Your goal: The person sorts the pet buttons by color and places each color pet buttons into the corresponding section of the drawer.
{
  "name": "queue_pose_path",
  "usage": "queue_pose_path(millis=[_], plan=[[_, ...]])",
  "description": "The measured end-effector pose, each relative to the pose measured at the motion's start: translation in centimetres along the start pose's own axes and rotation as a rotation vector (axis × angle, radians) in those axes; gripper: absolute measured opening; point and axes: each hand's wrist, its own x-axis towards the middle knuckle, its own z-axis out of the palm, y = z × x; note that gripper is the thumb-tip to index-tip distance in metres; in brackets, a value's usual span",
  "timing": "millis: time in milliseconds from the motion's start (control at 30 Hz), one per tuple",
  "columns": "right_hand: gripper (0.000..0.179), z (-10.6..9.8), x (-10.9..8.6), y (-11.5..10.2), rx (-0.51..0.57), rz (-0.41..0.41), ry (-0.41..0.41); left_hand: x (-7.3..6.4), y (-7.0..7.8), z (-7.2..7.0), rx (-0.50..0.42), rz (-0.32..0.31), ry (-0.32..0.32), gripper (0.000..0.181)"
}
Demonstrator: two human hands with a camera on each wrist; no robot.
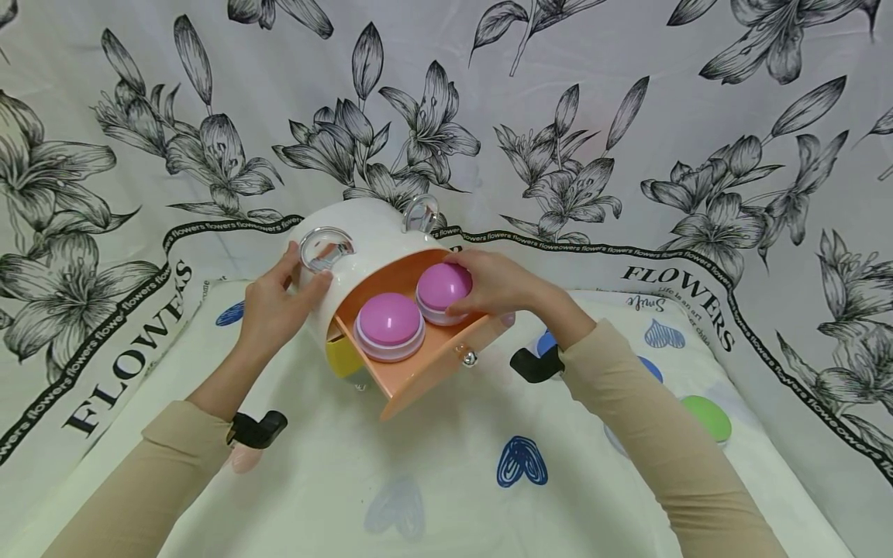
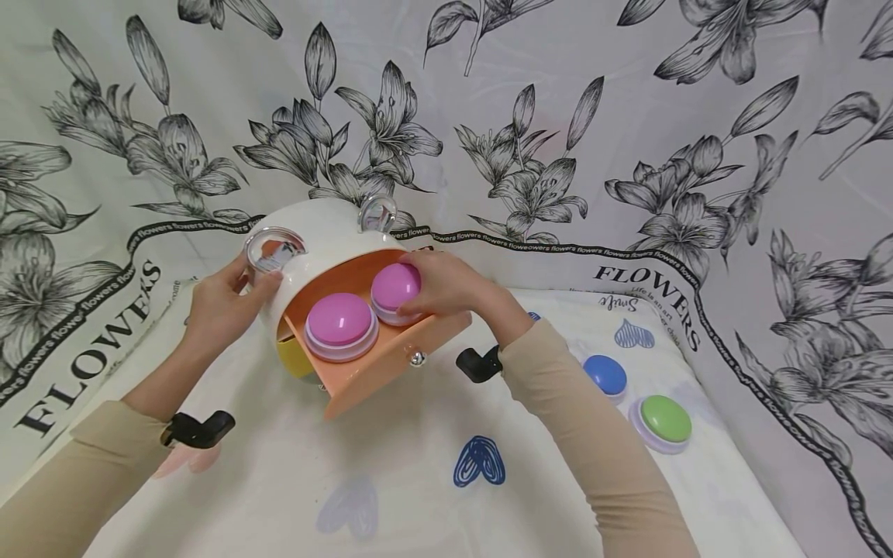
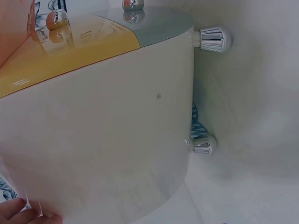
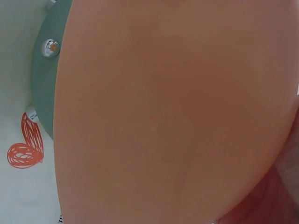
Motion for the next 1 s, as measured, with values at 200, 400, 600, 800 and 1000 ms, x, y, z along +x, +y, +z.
queue_pose_path(millis=[200,400,600,800,1000], plan=[[0.068,-0.18,0.37,-0.01,0.008,-0.002,-0.053,0.10,-0.03,0.01,0.007,0.005,0.001,0.081],[0.069,-0.20,0.66,-0.01,0.034,-0.038,-0.079,0.12,-0.06,-0.02,0.006,0.007,0.003,0.081],[0.070,-0.08,0.78,-0.01,0.052,-0.058,-0.092,0.00,-0.06,-0.01,0.011,0.003,0.005,0.081],[0.072,-0.14,0.74,-0.05,0.064,-0.036,-0.116,-0.04,-0.11,0.02,0.002,0.011,0.006,0.081],[0.070,-0.21,0.70,0.00,0.090,-0.021,-0.124,-0.02,-0.03,0.01,0.002,0.009,0.006,0.080]])
